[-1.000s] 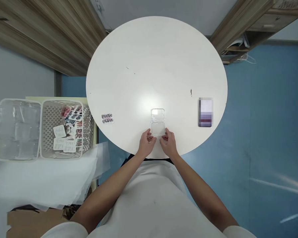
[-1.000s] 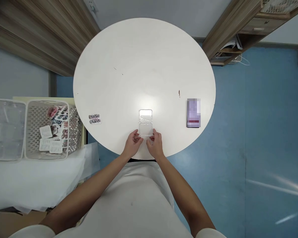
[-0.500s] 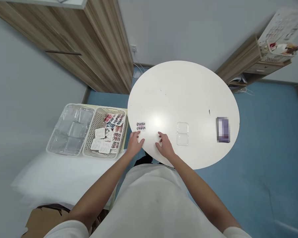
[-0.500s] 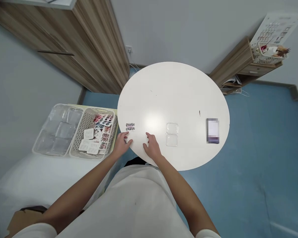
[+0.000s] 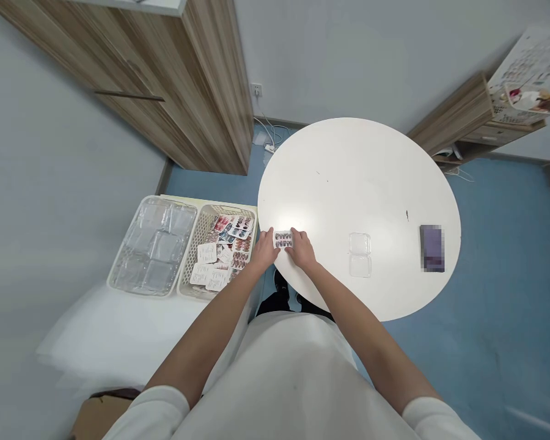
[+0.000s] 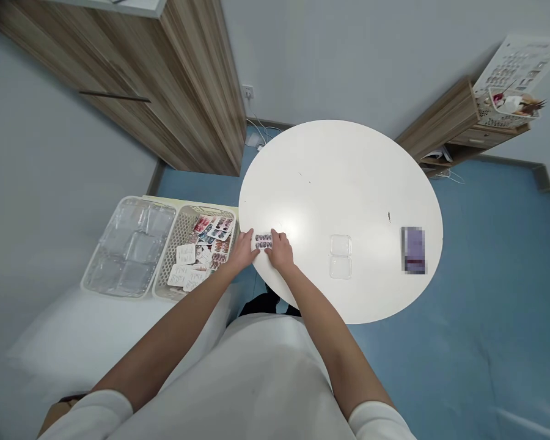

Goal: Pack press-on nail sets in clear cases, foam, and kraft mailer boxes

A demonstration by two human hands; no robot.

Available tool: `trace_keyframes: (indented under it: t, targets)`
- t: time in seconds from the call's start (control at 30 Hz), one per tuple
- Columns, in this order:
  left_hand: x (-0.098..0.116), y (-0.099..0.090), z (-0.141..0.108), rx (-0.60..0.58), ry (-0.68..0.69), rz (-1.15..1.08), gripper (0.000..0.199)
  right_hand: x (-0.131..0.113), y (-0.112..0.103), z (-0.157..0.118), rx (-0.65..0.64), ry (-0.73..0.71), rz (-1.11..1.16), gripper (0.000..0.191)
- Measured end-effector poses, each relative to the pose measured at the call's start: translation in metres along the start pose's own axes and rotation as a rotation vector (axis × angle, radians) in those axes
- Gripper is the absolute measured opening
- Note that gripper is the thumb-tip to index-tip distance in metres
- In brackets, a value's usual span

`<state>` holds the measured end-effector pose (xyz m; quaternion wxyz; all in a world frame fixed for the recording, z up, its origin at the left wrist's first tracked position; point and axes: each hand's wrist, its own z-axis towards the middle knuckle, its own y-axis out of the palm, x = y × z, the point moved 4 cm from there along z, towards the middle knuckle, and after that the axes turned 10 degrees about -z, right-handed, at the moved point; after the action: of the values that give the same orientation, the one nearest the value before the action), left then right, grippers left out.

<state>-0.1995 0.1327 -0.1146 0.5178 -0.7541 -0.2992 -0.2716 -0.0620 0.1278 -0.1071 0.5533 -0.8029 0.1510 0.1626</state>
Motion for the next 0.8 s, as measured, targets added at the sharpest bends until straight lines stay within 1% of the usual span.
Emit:
trace_keyframes:
  t: [0.13, 0.27, 0.37, 0.43, 0.53, 0.67, 0.8]
  targets:
    - [-0.001, 0.001, 0.001, -0.023, 0.008, 0.020, 0.065, -0.002, 0.007, 0.001, 0.013, 0.021, -0.079, 0.061]
    - [0.005, 0.000, 0.000, -0.034, -0.007, -0.004, 0.060, -0.003, 0.009, 0.000, 0.038, 0.036, -0.096, 0.063]
    - [0.008, 0.000, 0.001, -0.042, -0.031, 0.001, 0.058, -0.005, 0.010, 0.001, 0.034, 0.051, -0.105, 0.061]
    - [0.008, 0.000, 0.002, -0.028, -0.024, -0.009, 0.057, -0.005, 0.010, 0.003, 0.028, 0.067, -0.100, 0.061]
    - [0.006, 0.000, 0.000, 0.021, 0.028, -0.066, 0.058, -0.004, 0.009, 0.003, 0.035, 0.087, -0.073, 0.061]
    - [0.004, 0.003, -0.007, 0.060, 0.091, -0.128, 0.057, -0.002, 0.008, -0.003, 0.080, 0.025, 0.005, 0.059]
    - [0.009, 0.008, -0.017, 0.017, 0.145, -0.134, 0.059, 0.008, 0.004, -0.019, 0.085, -0.052, 0.117, 0.061]
